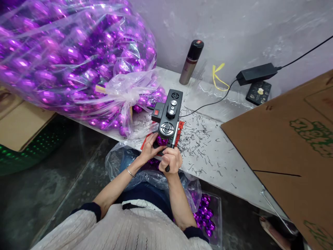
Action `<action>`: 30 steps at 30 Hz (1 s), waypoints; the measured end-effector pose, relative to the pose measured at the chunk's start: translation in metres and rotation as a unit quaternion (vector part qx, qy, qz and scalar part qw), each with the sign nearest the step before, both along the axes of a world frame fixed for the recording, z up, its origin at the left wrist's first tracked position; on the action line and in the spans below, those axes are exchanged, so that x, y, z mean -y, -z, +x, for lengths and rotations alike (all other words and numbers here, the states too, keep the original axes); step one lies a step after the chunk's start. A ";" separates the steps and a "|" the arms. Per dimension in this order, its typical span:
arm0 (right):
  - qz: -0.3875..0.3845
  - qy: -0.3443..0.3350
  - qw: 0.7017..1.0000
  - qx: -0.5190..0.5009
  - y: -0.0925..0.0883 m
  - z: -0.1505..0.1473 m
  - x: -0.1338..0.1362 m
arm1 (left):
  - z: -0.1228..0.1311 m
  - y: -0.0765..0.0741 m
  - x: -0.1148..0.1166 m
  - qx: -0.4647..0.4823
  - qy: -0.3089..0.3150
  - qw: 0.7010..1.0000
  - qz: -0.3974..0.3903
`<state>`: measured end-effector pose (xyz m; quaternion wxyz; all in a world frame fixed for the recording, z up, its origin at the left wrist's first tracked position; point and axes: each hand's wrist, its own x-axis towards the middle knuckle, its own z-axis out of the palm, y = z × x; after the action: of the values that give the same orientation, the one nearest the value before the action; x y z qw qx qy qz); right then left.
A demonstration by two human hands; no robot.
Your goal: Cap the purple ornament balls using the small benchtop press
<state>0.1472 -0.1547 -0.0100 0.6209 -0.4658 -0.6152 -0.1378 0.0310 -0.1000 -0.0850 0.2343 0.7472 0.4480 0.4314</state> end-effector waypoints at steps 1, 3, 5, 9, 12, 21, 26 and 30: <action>0.002 -0.002 1.000 -0.001 0.001 0.000 0.000 | 0.000 0.000 0.000 0.000 0.000 1.000 -0.002; 0.007 -0.008 1.000 -0.003 0.004 0.001 -0.002 | 0.000 0.000 0.000 0.001 0.002 1.000 -0.005; 0.013 -0.015 1.000 -0.008 0.005 0.001 -0.004 | 0.000 -0.001 0.000 0.004 0.005 1.000 -0.003; 0.025 -0.030 0.999 -0.016 0.009 0.002 -0.007 | -0.001 -0.002 -0.001 0.009 0.013 1.000 -0.002; 0.031 -0.032 0.999 -0.001 0.012 0.002 -0.009 | -0.001 -0.003 -0.002 0.011 0.012 1.000 -0.009; 0.000 -0.022 1.000 -0.014 -0.032 0.005 -0.009 | 0.000 -0.002 -0.005 0.013 0.013 1.000 -0.019; -0.040 -0.035 0.998 -0.032 -0.059 0.004 -0.004 | -0.018 0.002 0.035 -0.015 0.051 0.995 0.081; -0.043 -0.043 0.998 -0.008 -0.045 0.003 0.001 | -0.039 0.011 0.084 -0.113 0.137 0.976 0.124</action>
<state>0.1506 -0.1552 0.0346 0.6102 -0.4664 -0.6353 -0.0806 -0.0082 -0.1839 -0.0964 0.1444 0.8689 0.3074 0.3601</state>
